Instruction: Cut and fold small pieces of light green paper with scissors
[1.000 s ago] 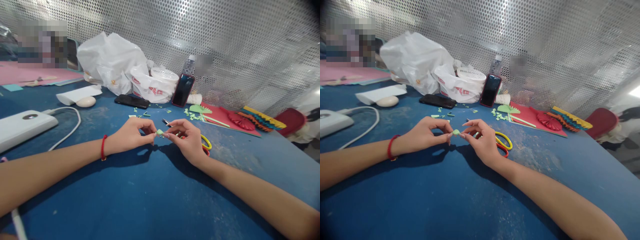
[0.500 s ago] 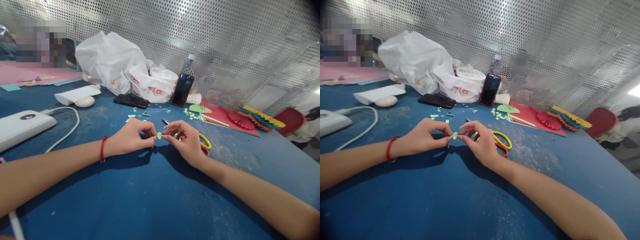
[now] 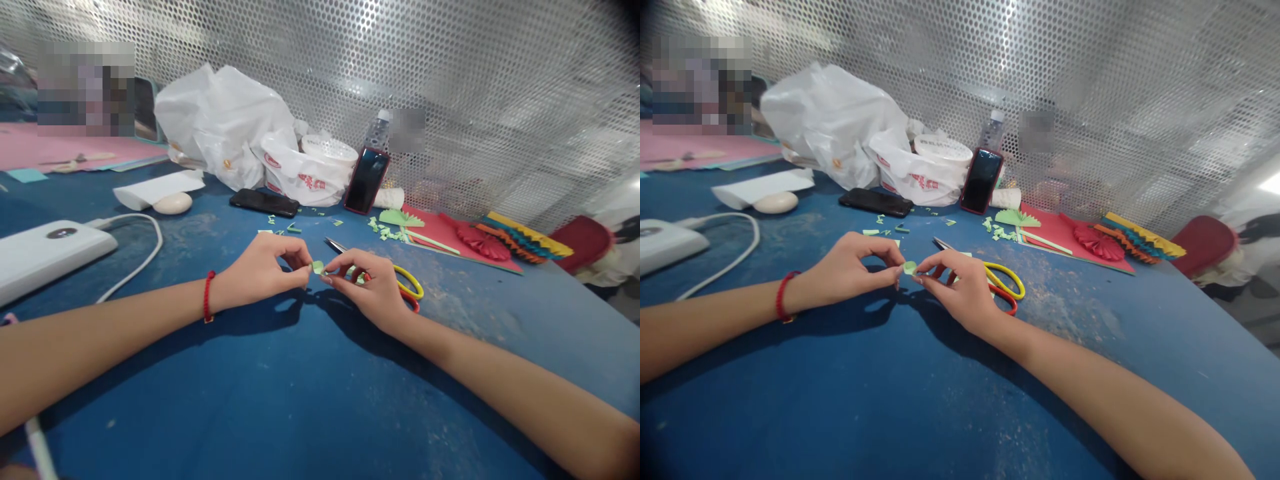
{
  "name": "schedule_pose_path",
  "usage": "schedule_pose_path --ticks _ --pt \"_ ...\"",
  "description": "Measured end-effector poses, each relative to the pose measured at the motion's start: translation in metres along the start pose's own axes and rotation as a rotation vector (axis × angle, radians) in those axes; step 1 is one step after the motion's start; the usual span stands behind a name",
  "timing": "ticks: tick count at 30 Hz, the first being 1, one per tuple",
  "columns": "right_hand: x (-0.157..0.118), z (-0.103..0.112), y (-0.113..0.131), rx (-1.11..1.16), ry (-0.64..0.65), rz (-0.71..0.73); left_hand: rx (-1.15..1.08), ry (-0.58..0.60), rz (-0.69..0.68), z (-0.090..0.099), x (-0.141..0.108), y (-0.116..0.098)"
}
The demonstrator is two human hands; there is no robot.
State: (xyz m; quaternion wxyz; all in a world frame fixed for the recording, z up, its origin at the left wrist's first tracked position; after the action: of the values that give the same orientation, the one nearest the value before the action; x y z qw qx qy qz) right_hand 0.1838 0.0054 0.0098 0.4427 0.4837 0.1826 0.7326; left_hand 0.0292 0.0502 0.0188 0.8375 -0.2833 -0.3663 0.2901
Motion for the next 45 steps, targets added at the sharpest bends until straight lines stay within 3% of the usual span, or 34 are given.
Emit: schedule_pose_path --ticks 9,36,45 --pt "0.0 0.0013 -0.0002 0.006 -0.042 0.017 -0.024 0.057 -0.002 -0.0037 -0.0006 0.0001" --pt "0.0003 0.0027 -0.0048 0.038 -0.045 -0.043 0.071 0.068 -0.018 -0.0032 -0.0019 0.0026" --pt "0.0006 0.0012 -0.0051 0.034 -0.042 -0.073 0.024 0.102 0.053 -0.0064 -0.0005 0.0031"
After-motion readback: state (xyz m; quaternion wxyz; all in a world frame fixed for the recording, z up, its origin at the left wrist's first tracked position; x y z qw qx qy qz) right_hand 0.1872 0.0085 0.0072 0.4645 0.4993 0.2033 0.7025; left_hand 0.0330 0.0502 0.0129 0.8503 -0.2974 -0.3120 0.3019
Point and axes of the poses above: each hand's wrist, its own x-axis towards the middle knuckle, its own z-axis out of the back of the hand, y = z × x, the point moved 6 cm from there along x, towards the middle knuckle, and after that the axes turned 3 degrees about -y, right-handed, at the moved point
